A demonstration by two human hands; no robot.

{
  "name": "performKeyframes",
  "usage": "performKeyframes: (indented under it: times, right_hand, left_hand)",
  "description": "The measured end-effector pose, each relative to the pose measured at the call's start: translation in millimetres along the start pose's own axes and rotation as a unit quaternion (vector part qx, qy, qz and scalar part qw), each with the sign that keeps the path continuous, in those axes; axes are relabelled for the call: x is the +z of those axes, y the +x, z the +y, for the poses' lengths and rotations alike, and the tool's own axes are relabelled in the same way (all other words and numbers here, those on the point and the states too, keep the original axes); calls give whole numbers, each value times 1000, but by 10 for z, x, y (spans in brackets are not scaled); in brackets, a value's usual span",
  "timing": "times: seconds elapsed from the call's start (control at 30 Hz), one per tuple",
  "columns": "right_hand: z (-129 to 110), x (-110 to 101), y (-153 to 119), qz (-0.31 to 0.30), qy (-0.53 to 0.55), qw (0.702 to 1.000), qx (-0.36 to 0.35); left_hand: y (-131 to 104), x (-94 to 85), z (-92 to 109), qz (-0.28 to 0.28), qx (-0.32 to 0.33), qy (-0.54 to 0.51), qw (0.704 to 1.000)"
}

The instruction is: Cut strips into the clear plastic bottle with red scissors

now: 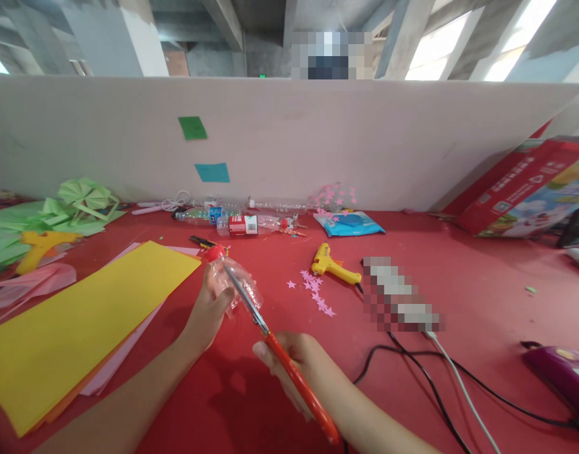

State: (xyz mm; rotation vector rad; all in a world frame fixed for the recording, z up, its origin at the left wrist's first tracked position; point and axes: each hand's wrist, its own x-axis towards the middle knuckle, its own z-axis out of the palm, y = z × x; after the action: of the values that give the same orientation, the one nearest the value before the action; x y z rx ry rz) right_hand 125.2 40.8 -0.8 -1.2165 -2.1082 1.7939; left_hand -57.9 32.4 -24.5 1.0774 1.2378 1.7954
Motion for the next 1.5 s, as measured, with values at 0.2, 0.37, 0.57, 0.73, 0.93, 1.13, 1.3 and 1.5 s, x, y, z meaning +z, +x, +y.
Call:
performKeyframes:
  times: [0.2, 0.37, 0.57, 0.73, 0.93, 1.13, 1.3, 1.5]
  right_hand:
    - [10, -9, 26, 8, -12, 1000, 24]
    - [-40, -8, 7, 9, -10, 999, 44]
    - [5, -13, 7, 3, 0, 1000, 18]
    - [79, -22, 27, -10, 10, 1000, -1]
    - [114, -39, 18, -11, 5, 1000, -21]
    - [122, -55, 27, -19, 15, 1000, -16]
    - [76, -60, 19, -18, 3, 1000, -25]
    - [66, -64, 39, -16, 17, 1000, -8]
  left_hand:
    - [3, 3, 19, -3, 5, -14, 1000]
    - [6, -2, 15, 7, -6, -29, 1000]
    - [19, -30, -14, -8, 8, 23, 1000]
    - [27, -29, -16, -22, 2, 21, 1000]
    - [28, -21, -14, -16, 8, 10, 1000]
    - [17, -3, 15, 3, -3, -38, 999]
    - [20, 1, 19, 8, -3, -40, 999]
    - [48, -24, -47, -18, 2, -7, 1000]
